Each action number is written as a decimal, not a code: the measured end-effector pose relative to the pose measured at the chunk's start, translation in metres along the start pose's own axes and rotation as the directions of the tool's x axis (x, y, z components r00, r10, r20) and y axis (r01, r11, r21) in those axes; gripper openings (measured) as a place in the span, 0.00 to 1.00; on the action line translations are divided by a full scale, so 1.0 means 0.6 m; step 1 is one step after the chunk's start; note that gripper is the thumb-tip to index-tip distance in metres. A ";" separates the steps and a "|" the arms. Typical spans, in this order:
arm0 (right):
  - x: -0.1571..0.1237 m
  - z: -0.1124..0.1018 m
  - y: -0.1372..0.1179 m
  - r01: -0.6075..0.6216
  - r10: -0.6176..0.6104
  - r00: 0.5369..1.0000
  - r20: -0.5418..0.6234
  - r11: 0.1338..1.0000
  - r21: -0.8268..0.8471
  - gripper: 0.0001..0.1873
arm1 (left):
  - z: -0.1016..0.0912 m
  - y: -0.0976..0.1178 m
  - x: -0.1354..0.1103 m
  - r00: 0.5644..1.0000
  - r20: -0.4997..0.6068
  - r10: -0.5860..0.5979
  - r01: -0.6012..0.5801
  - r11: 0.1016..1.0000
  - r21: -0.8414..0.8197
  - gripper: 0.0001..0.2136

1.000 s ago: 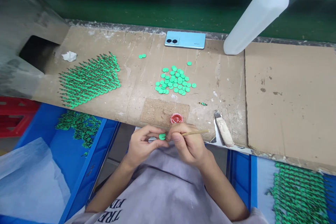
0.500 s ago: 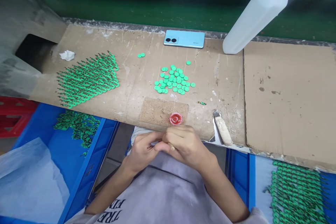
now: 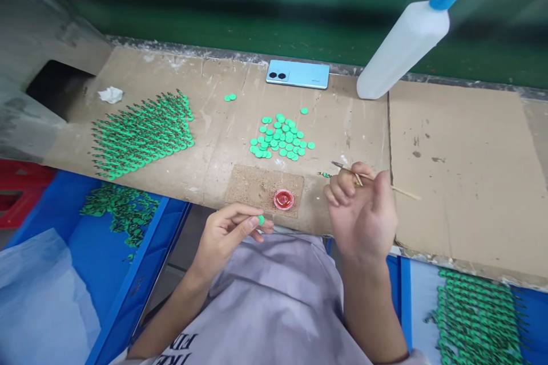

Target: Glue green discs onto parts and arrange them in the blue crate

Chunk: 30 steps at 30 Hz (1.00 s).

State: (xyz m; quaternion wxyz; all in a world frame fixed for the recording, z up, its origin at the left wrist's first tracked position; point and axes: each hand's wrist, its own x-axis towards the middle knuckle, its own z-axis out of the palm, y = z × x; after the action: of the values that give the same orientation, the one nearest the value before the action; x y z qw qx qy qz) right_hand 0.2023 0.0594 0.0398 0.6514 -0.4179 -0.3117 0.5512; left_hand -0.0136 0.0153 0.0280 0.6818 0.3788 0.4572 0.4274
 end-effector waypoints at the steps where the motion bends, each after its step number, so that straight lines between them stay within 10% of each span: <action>1: 0.004 -0.004 0.000 -0.030 0.030 1.000 0.005 1.000 0.002 0.11 | -0.001 0.001 0.001 1.000 0.013 0.005 -0.005 1.000 -0.004 0.11; 11: -0.022 -0.007 0.032 0.003 0.032 0.993 0.112 0.954 -0.299 0.12 | -0.007 -0.003 0.000 0.999 0.000 -0.036 0.036 0.999 0.002 0.15; 30: -0.059 0.023 0.030 0.083 0.060 0.936 0.347 0.920 -0.384 0.06 | 0.003 -0.001 -0.001 0.945 -0.009 0.328 -0.304 0.884 0.354 0.11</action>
State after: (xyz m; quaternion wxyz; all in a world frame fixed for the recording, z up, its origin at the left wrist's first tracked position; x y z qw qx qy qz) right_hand 0.1754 0.0285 0.0321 0.4913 -0.4326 -0.5295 0.5395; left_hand -0.0119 0.0145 0.0282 0.5089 0.5478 0.4810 0.4578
